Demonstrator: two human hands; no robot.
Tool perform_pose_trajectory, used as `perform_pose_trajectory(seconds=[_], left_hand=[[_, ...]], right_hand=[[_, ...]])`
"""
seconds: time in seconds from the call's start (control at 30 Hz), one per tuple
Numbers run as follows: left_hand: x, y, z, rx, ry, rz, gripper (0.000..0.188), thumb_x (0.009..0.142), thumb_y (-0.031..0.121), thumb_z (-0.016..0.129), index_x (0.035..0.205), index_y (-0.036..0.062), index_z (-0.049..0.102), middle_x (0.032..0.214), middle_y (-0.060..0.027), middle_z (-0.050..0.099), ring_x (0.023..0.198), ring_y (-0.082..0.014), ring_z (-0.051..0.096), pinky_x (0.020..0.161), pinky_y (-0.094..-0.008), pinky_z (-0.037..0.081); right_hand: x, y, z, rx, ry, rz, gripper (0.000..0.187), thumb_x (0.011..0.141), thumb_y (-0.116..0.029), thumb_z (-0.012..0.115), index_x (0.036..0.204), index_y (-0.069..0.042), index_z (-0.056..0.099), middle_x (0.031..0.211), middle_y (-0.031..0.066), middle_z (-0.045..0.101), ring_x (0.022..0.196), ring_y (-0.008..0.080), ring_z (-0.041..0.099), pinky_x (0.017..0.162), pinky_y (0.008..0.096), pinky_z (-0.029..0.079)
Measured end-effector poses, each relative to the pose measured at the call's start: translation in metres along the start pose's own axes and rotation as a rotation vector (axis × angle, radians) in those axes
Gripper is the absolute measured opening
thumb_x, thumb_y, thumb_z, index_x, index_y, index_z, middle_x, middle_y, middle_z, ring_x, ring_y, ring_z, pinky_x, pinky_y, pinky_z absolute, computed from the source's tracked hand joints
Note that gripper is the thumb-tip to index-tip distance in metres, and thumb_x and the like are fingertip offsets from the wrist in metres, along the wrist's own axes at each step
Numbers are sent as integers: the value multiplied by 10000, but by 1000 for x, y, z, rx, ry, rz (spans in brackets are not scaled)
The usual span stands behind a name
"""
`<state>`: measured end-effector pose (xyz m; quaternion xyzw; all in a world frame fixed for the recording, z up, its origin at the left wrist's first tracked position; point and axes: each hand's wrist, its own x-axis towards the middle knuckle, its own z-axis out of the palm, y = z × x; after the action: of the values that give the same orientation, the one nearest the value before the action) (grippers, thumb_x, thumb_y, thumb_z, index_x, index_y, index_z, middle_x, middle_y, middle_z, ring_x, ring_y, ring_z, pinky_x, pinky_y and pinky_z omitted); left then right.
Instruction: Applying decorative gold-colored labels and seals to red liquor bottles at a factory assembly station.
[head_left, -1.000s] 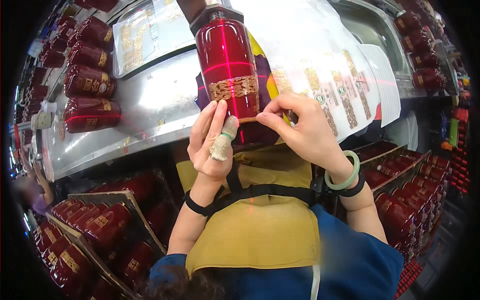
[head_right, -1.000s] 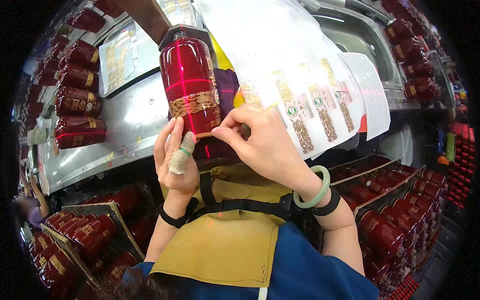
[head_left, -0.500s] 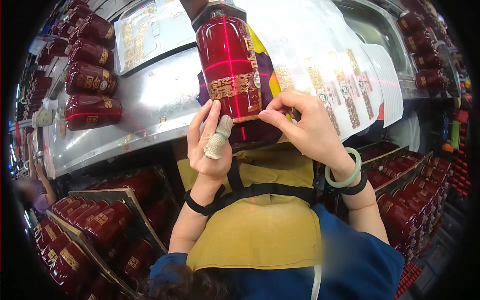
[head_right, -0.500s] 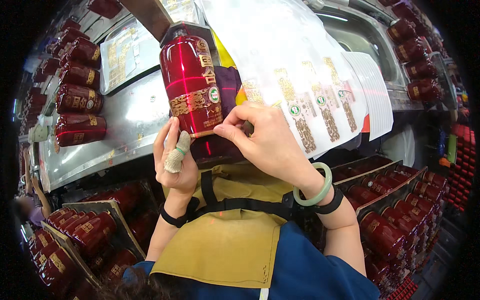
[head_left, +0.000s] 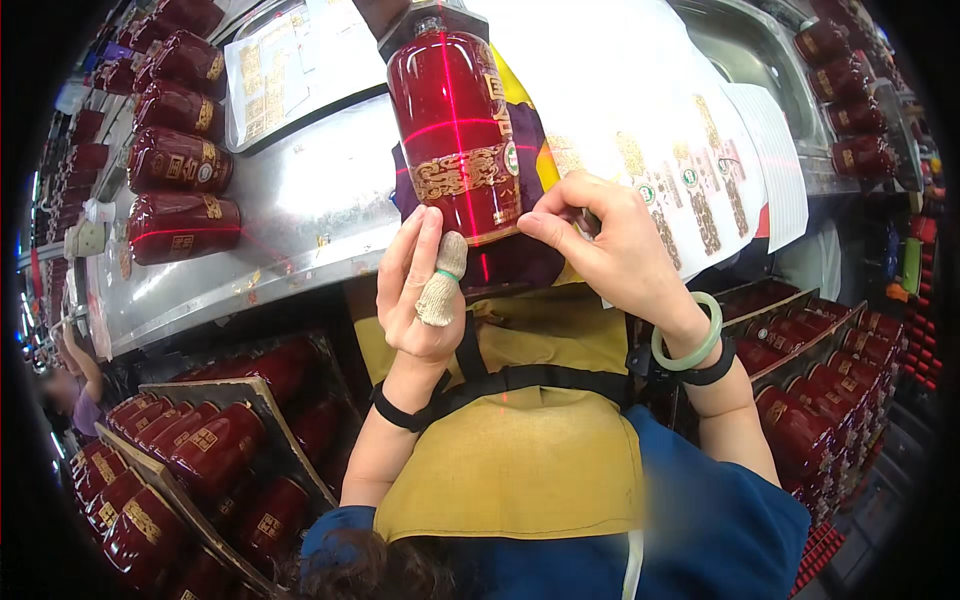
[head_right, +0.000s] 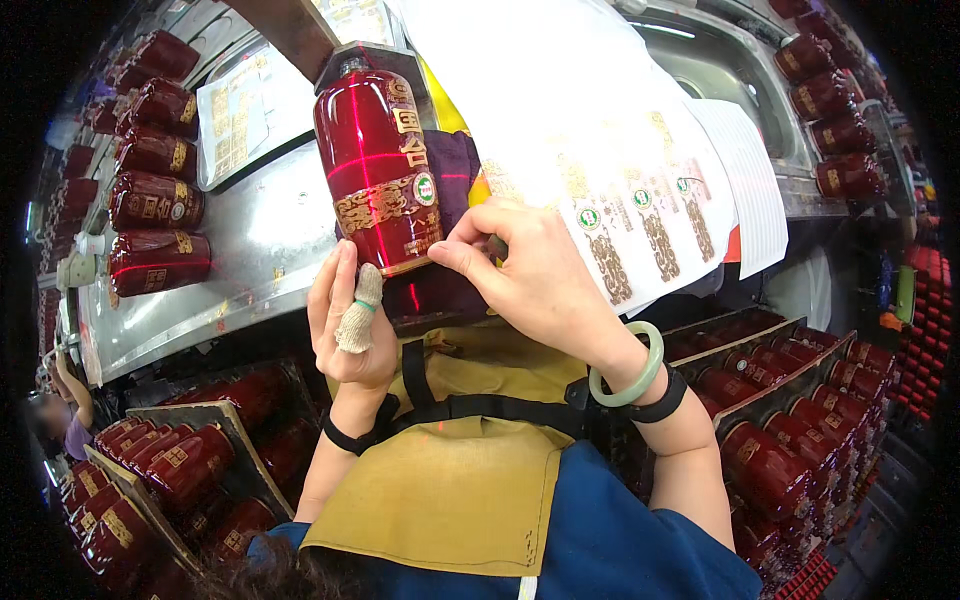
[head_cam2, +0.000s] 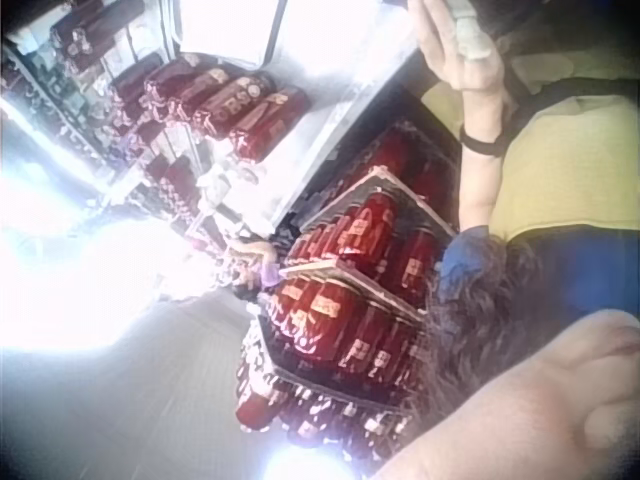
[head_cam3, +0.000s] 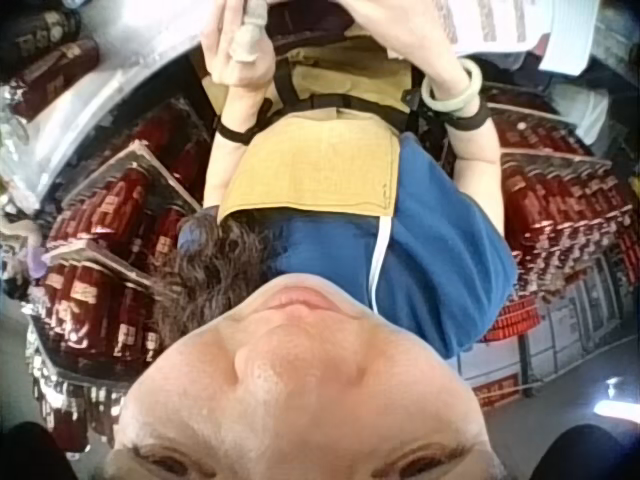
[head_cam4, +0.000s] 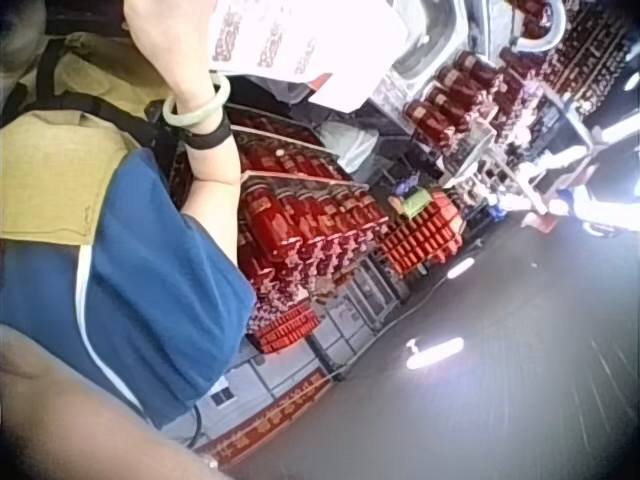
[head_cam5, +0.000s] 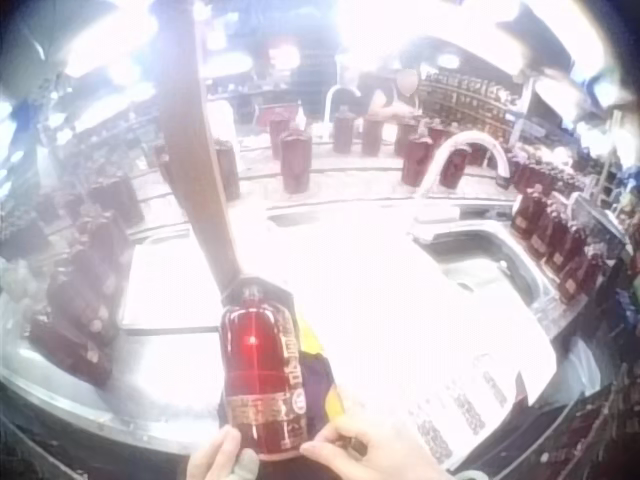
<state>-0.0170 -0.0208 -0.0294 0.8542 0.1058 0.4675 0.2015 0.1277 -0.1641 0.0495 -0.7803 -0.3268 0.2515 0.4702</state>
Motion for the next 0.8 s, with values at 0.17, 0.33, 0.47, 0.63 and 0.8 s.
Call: perform_pose_trajectory(seconds=[0.17,0.33,0.47,0.63,0.8], left_hand=[[2,3,0,-25,-4,-54,336,855,-134,735,1190,-128,708,1153,-232,742,1103,-353,715,957,-401,590],[3,1,-1,-27,-9,2,331,854,-136,735,1184,-129,707,1158,-229,741,1105,-355,712,954,-400,593],[4,1,1,-17,1,41,332,847,-124,751,1175,-139,702,1170,-221,739,1084,-351,713,932,-398,604],[9,5,3,80,8,113,317,828,-87,787,1138,-30,753,1179,-174,744,1132,-333,679,909,-388,611],[13,8,3,53,-76,124,201,809,-50,826,998,-5,776,1151,-113,755,1127,-326,675,880,-395,612]], right_hand=[[-1,1,-3,7,23,-41,233,918,-159,773,885,63,712,791,151,700,681,222,656,665,347,514],[0,5,1,-4,23,-31,227,919,-156,772,883,61,713,798,150,704,683,225,659,662,346,516],[1,8,2,-5,27,-34,225,919,-156,772,887,60,718,805,152,708,681,225,659,652,348,516],[1,10,4,-24,31,-41,224,917,-161,774,888,54,722,810,150,708,676,224,660,649,351,517],[1,9,6,-27,41,-65,217,914,-163,776,886,46,726,809,145,706,675,227,660,646,350,517]])
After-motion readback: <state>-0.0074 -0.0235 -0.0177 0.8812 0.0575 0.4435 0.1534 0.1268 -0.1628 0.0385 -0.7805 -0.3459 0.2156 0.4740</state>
